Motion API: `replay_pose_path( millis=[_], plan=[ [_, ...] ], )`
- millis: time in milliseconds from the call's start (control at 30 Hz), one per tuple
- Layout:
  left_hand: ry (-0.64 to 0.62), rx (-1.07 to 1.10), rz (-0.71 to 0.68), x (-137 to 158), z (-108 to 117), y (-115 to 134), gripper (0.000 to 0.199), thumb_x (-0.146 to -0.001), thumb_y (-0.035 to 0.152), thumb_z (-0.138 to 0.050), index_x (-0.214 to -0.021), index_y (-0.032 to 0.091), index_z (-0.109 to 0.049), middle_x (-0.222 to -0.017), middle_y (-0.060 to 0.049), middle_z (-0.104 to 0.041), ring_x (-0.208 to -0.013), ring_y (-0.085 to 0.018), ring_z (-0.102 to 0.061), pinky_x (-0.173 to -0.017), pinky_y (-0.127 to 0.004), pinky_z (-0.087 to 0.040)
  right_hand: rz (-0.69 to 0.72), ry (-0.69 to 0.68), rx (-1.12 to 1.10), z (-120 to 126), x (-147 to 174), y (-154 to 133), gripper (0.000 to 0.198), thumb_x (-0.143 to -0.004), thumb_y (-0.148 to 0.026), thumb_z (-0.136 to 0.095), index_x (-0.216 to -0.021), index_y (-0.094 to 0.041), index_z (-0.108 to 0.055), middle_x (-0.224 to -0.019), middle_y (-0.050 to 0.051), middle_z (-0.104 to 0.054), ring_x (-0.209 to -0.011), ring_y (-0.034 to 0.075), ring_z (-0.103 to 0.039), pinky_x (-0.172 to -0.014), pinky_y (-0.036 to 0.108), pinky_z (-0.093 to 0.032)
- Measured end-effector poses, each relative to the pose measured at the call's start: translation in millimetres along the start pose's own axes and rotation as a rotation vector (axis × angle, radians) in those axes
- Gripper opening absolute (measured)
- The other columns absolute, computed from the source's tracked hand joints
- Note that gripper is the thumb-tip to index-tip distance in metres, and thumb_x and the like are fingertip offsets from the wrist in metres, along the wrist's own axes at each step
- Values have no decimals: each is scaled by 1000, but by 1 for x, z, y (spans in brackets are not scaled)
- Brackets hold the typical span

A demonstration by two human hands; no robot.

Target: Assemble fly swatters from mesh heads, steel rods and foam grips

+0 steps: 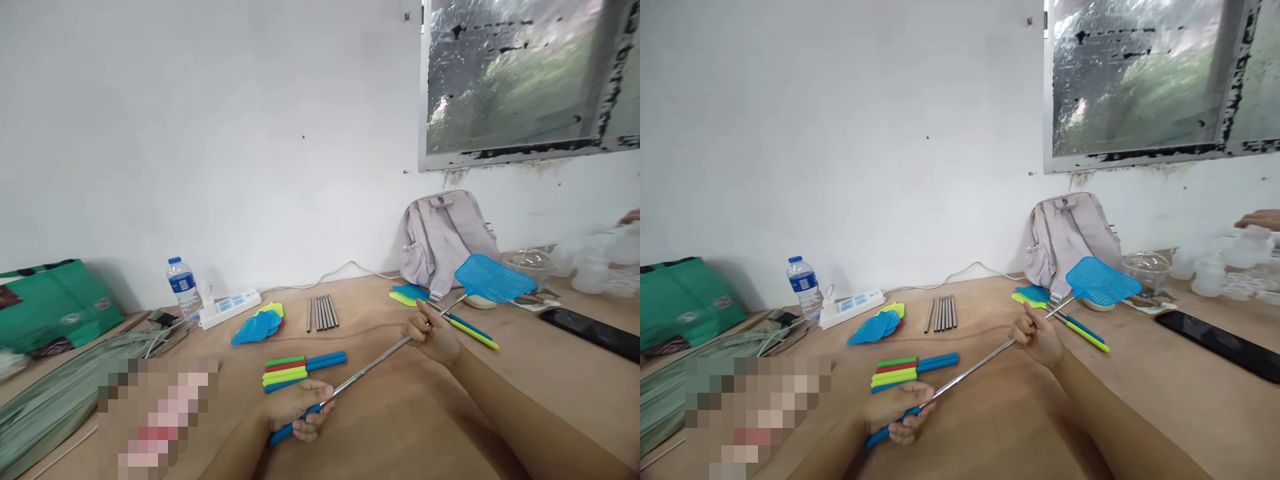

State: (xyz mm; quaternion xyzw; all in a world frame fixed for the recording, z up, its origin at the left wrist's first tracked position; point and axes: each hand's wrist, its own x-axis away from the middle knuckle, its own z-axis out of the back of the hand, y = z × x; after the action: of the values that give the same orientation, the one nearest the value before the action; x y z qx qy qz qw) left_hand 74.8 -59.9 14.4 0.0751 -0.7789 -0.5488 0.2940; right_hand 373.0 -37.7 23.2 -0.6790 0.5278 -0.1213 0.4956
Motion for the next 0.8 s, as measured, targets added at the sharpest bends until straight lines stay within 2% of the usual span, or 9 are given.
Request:
replay_pose_path(
  millis=[267,367,600,800],
  plan=[
    [135,-229,-44,14,-3,17,42,-68,57,-55,-65,16,-43,-43,10,-36,-30,-2,-25,-32,-19,-13,-37,275,-115,-10,-4,-2,55,-82,-54,-36,-46,-19,-13,-38,-7,-12,-38,7,-6,-35,20,-10],
    [148,-295,-31,15,-1,18,43,-69,59,-52,-66,17,-43,-44,10,-35,-31,-3,-26,-32,-18,-15,-41,372,-143,-7,-6,0,54,-82,-52,-36,-46,-19,-13,-38,-7,-12,-36,7,-5,-33,19,-10],
    [108,-267,-29,12,0,10,42,-70,58,-51,-67,18,-43,-44,10,-35,-31,-3,-26,-32,-17,-17,29,492,-159,11,0,-15,50,-85,-47,-34,-47,-20,-15,-35,-7,-16,-32,7,-15,-31,20,-20],
    [138,-240,2,14,3,10,42,-67,58,-54,-65,18,-41,-43,10,-34,-31,-3,-24,-32,-18,-15,60,545,-136,21,7,-30,48,-86,-42,-35,-49,-19,-17,-35,-6,-20,-31,7,-20,-31,20,-20]
  ],
)
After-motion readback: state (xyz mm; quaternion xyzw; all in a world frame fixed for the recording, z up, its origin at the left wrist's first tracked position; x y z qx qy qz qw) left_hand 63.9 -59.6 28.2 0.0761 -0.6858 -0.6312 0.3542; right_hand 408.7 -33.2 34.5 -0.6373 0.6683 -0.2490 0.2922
